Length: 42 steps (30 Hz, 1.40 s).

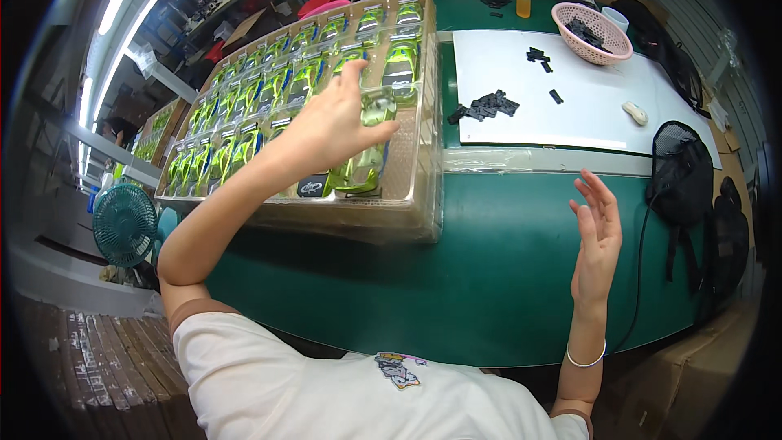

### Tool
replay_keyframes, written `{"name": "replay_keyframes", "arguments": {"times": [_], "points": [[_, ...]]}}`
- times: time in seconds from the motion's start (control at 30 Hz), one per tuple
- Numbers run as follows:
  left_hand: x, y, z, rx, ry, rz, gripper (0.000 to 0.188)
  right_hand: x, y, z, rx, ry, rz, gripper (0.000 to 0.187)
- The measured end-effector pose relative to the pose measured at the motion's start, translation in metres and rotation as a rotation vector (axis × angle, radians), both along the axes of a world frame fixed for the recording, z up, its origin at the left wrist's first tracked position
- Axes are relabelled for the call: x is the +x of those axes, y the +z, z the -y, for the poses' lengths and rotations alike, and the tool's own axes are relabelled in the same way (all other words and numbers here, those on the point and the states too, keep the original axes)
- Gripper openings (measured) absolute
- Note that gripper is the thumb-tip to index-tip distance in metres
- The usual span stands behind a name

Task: The person picks up a lime green toy car body from a tray and inserts small black components into the interior. They rotate the car to check the fit and alignment of the parts. The person repeats this process with several other toy car bodies, handling them one at a time.

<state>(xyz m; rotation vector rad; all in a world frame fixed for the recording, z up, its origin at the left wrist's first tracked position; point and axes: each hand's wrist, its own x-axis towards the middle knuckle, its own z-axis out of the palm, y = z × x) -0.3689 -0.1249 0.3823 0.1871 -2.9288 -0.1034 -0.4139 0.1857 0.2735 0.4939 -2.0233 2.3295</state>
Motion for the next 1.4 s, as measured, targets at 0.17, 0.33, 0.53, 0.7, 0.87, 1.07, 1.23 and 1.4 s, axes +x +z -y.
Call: {"name": "replay_keyframes", "arguments": {"times": [0.17,0.33,0.53,0.7,0.87,1.07,1.23,1.4], "points": [[-0.002,0.004,0.007,0.185,0.145,0.042,0.074,0.000,-0.005,-0.002,0.028,-0.012,0.024,0.034],[0.024,0.003,0.037,-0.168,0.174,0.329,0.057,-0.005,-0.004,-0.007,-0.007,-0.031,0.063,0.030],[0.029,0.017,0.040,-0.030,0.252,0.216,0.053,-0.006,0.002,-0.009,-0.058,0.063,0.099,0.028],[0.001,0.060,-0.014,0.448,-0.034,-0.168,0.054,-0.012,0.006,-0.012,-0.208,0.203,0.146,0.041],[-0.064,0.027,-0.127,-0.088,-0.707,-0.450,0.058,-0.004,0.015,0.006,-0.546,0.353,0.244,0.062],[-0.117,-0.034,-0.205,0.250,-1.206,0.050,0.050,-0.029,-0.014,-0.019,-0.808,0.186,0.401,0.044],[-0.267,-0.072,-0.178,0.034,-1.095,0.042,0.018,-0.043,-0.022,-0.029,-0.791,-0.040,0.362,0.050],[-0.322,-0.135,-0.132,-0.231,-0.910,0.155,0.019,-0.042,-0.016,-0.032,-0.703,-0.035,0.288,0.060]]}}
